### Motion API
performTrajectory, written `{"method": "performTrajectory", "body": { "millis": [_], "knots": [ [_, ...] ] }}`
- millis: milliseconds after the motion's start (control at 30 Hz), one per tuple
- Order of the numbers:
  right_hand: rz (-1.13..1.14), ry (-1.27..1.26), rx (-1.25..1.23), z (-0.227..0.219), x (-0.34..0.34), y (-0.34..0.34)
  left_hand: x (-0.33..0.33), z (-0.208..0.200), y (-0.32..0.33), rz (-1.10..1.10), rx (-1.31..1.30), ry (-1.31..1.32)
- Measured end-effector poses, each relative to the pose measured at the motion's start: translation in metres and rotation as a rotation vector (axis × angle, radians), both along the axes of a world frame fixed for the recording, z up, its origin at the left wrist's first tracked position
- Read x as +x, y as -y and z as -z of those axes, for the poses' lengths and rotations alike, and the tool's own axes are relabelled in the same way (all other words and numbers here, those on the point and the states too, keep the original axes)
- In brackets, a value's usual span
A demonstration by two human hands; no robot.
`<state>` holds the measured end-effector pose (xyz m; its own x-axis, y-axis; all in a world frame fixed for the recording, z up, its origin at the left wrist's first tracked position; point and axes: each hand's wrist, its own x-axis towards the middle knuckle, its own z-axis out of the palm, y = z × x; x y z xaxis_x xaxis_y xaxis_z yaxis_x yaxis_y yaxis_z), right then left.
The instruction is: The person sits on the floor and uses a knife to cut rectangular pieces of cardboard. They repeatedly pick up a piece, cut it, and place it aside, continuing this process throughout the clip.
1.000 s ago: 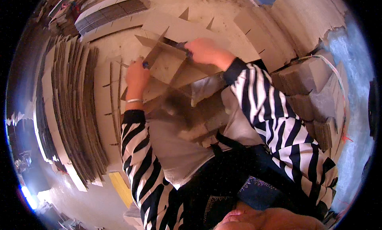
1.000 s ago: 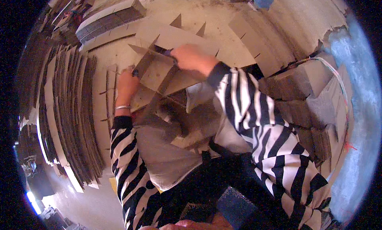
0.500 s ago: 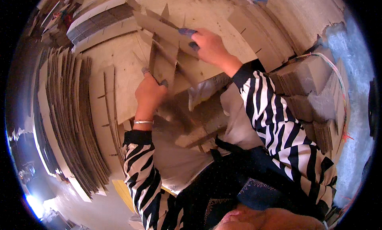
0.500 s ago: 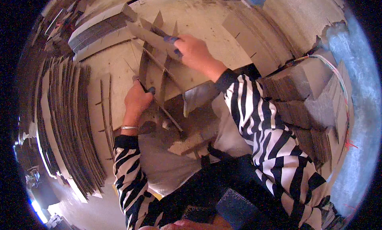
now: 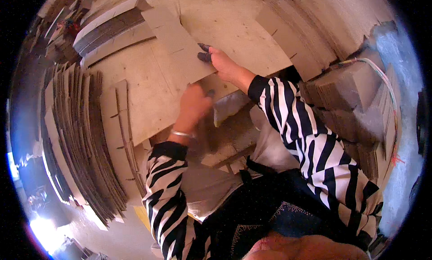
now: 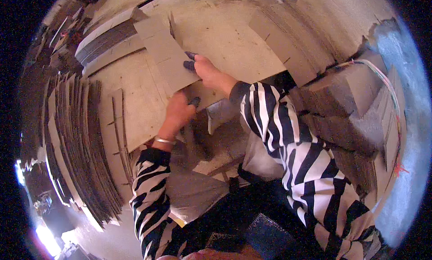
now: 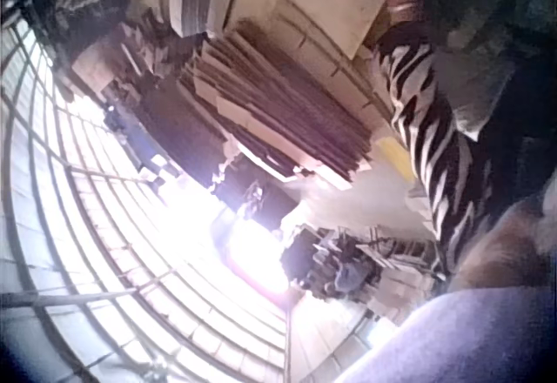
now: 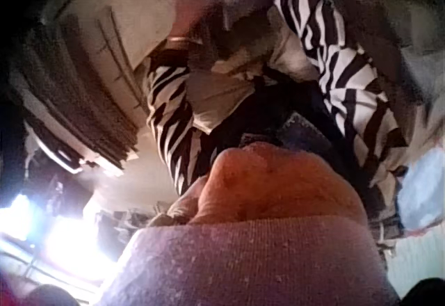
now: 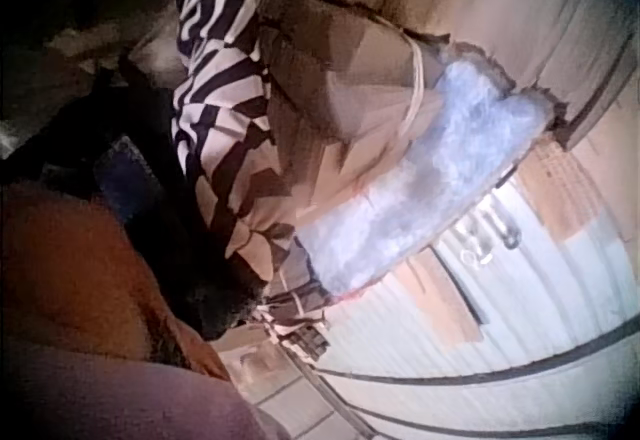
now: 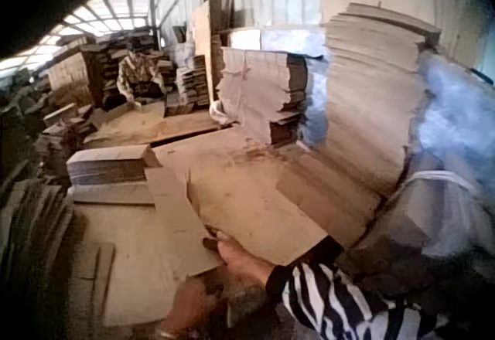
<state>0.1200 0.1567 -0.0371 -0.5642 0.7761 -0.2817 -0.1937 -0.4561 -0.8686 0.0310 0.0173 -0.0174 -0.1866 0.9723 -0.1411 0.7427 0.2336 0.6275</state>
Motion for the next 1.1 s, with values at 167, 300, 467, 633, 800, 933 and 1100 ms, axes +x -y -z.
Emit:
{"method": "performTrajectory", "body": {
  "millis": [167,300,467,633,800,933,1100],
  "knots": [
    [0.092,-0.074,0.126,0.002,0.012,-0.021,-0.066,0.058,0.018,-0.213,0.353,0.291],
    [0.016,-0.299,0.042,-0.06,0.023,0.003,-0.092,-0.108,0.083,-0.352,0.491,0.229],
    [-0.045,-0.097,0.131,-0.057,0.03,0.011,-0.145,-0.213,0.179,-0.566,0.686,-0.759],
    [-0.184,0.294,0.598,-0.028,0.011,0.02,-0.242,-0.204,0.296,-0.736,0.183,-1.278],
    [-0.3,0.803,1.291,-0.02,0.015,0.032,-0.263,-0.178,0.328,-0.861,-0.388,-1.09],
    [-0.347,1.023,1.446,-0.034,0.029,0.038,-0.217,-0.177,0.272,-0.654,0.122,-1.103],
    [-0.379,0.997,1.479,-0.035,0.021,0.044,-0.191,-0.038,0.194,-0.484,0.165,-0.891]
  ]
}}
